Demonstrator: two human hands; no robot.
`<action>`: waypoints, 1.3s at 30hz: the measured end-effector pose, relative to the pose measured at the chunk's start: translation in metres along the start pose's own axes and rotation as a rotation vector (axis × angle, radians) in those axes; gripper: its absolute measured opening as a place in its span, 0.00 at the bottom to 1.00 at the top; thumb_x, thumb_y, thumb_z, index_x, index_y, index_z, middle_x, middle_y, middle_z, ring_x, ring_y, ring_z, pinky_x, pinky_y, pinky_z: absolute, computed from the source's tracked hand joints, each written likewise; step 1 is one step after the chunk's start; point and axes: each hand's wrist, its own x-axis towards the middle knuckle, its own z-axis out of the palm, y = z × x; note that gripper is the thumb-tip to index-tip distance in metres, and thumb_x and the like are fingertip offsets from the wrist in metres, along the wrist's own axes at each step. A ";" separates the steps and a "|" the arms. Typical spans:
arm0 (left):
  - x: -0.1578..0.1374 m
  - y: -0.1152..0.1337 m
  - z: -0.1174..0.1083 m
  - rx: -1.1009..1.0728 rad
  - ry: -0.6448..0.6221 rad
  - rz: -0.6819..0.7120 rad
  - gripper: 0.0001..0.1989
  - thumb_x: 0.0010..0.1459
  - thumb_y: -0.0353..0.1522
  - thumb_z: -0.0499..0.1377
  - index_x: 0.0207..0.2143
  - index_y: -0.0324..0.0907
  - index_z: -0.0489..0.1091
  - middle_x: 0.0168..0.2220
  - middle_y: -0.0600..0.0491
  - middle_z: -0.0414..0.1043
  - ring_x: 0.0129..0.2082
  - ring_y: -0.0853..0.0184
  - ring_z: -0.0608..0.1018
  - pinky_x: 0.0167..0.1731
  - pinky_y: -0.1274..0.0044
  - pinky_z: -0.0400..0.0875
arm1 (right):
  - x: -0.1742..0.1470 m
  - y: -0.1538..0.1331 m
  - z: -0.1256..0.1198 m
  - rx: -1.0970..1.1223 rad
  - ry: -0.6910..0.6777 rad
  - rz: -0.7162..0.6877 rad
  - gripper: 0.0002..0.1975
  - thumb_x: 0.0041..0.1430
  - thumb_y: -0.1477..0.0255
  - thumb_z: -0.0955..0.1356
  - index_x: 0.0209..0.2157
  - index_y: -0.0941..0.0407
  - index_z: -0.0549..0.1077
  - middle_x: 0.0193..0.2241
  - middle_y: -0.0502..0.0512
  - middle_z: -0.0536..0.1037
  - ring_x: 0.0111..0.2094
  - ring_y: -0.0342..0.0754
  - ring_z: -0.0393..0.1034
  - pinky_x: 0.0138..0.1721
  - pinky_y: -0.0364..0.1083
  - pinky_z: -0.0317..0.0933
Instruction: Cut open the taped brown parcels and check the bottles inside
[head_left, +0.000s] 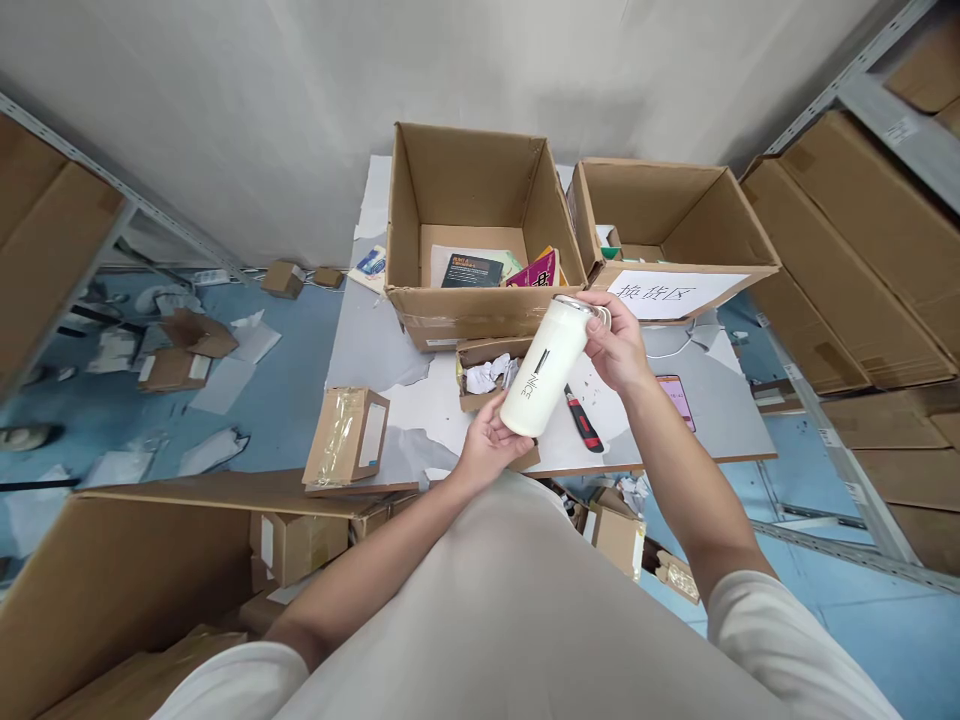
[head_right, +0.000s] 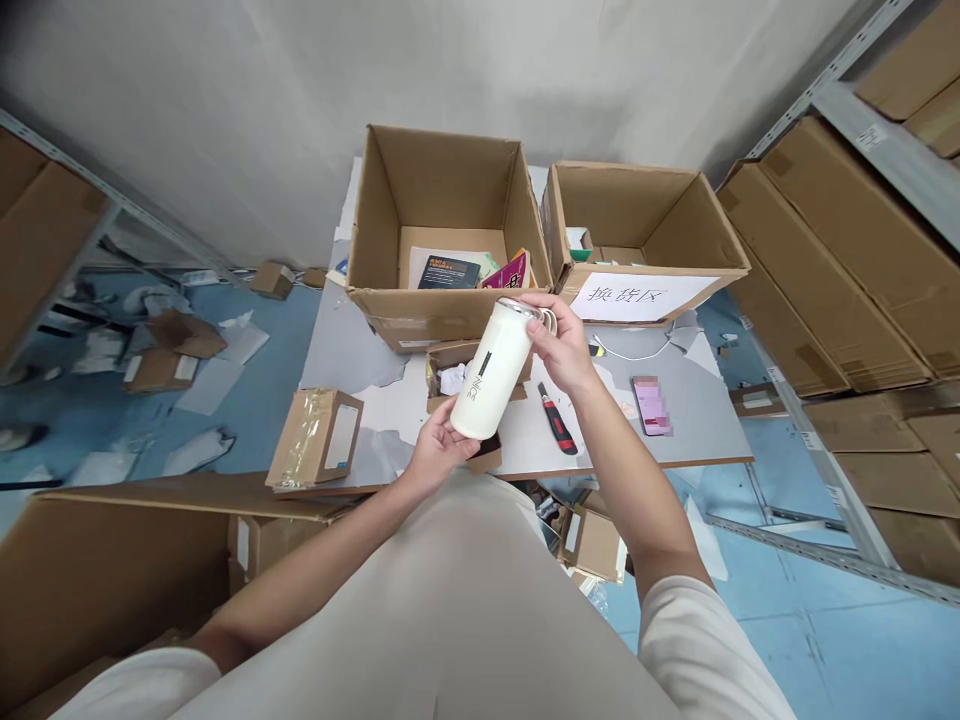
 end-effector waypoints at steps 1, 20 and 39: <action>0.000 -0.001 0.000 0.002 0.031 0.016 0.43 0.38 0.39 0.72 0.55 0.45 0.57 0.47 0.47 0.73 0.43 0.63 0.78 0.44 0.69 0.73 | -0.001 0.001 -0.001 -0.014 0.011 -0.010 0.26 0.50 0.48 0.67 0.47 0.47 0.66 0.49 0.55 0.73 0.47 0.52 0.70 0.43 0.54 0.67; -0.008 -0.009 0.020 0.004 0.095 0.100 0.44 0.44 0.48 0.67 0.58 0.49 0.50 0.54 0.44 0.68 0.46 0.61 0.77 0.45 0.66 0.72 | -0.005 -0.006 -0.010 -0.133 -0.034 -0.096 0.33 0.45 0.46 0.69 0.47 0.48 0.60 0.50 0.56 0.68 0.47 0.52 0.66 0.42 0.50 0.65; -0.002 -0.015 0.008 -0.086 0.115 -0.109 0.42 0.50 0.63 0.46 0.46 0.35 0.70 0.32 0.43 0.78 0.31 0.58 0.81 0.42 0.64 0.72 | 0.024 -0.017 -0.022 -0.296 -0.355 -0.200 0.25 0.53 0.52 0.68 0.50 0.48 0.69 0.48 0.55 0.73 0.50 0.53 0.67 0.53 0.57 0.61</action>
